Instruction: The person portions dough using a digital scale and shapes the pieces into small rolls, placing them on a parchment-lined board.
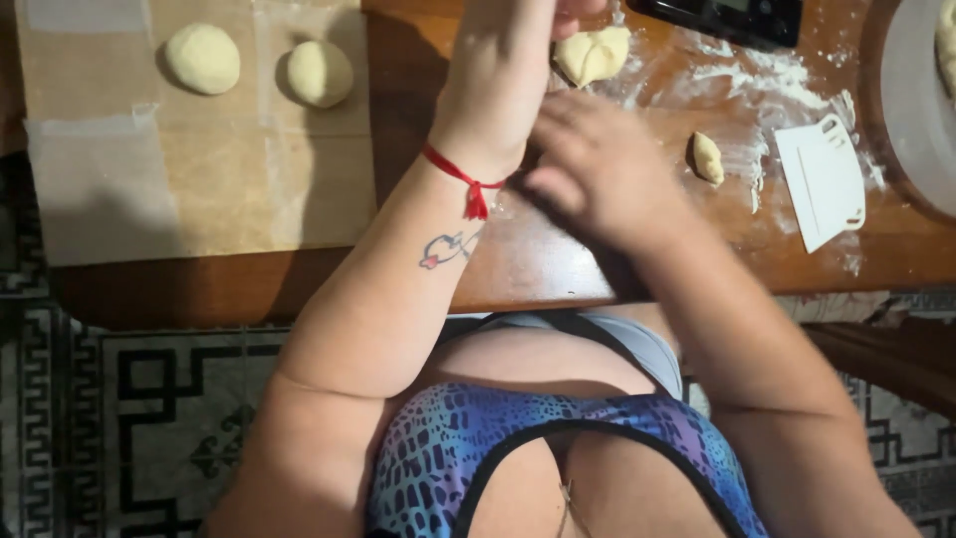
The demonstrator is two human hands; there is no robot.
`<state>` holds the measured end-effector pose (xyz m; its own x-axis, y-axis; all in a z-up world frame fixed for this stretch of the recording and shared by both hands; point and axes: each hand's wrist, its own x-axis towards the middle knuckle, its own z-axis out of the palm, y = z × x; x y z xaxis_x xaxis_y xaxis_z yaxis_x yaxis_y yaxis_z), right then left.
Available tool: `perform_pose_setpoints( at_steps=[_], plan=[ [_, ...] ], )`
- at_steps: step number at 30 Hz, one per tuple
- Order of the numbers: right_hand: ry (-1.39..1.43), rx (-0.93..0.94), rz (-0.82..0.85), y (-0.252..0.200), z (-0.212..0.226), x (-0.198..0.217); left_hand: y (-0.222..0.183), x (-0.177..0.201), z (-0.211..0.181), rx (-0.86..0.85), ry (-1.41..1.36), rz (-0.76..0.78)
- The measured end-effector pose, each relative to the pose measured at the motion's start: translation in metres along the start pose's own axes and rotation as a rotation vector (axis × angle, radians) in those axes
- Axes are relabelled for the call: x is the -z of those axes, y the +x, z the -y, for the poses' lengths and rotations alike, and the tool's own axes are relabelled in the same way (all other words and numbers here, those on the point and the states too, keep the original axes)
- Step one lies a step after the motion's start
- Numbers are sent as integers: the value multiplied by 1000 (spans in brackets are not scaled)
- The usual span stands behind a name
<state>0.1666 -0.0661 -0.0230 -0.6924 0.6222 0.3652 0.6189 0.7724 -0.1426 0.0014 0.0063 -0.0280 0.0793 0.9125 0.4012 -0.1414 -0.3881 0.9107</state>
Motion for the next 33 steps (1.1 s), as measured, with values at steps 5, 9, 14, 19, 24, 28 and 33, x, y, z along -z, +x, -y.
perform_pose_setpoints(
  at_steps=[5, 9, 14, 19, 24, 28, 33],
  plan=[
    [38, -109, 116, -54, -1, 34, -2, 7, -31, -5, -41, 36],
    [402, 35, 39, -23, 46, 27, -6, 4, -20, -279, 189, 146],
    [133, 11, 76, 8, 33, 21, -5, -8, -21, 73, -139, 50],
    [-87, -120, 75, -45, -8, 36, -6, -7, -18, 5, -87, 102],
    [245, -117, 59, -64, 27, 39, -7, -15, -42, 38, -404, 196],
    [298, -46, 99, -31, 40, 23, -15, -17, -31, 106, -231, 159],
    [-18, -106, -8, -27, -8, 31, -13, -13, -24, 99, -175, 153]
  ],
)
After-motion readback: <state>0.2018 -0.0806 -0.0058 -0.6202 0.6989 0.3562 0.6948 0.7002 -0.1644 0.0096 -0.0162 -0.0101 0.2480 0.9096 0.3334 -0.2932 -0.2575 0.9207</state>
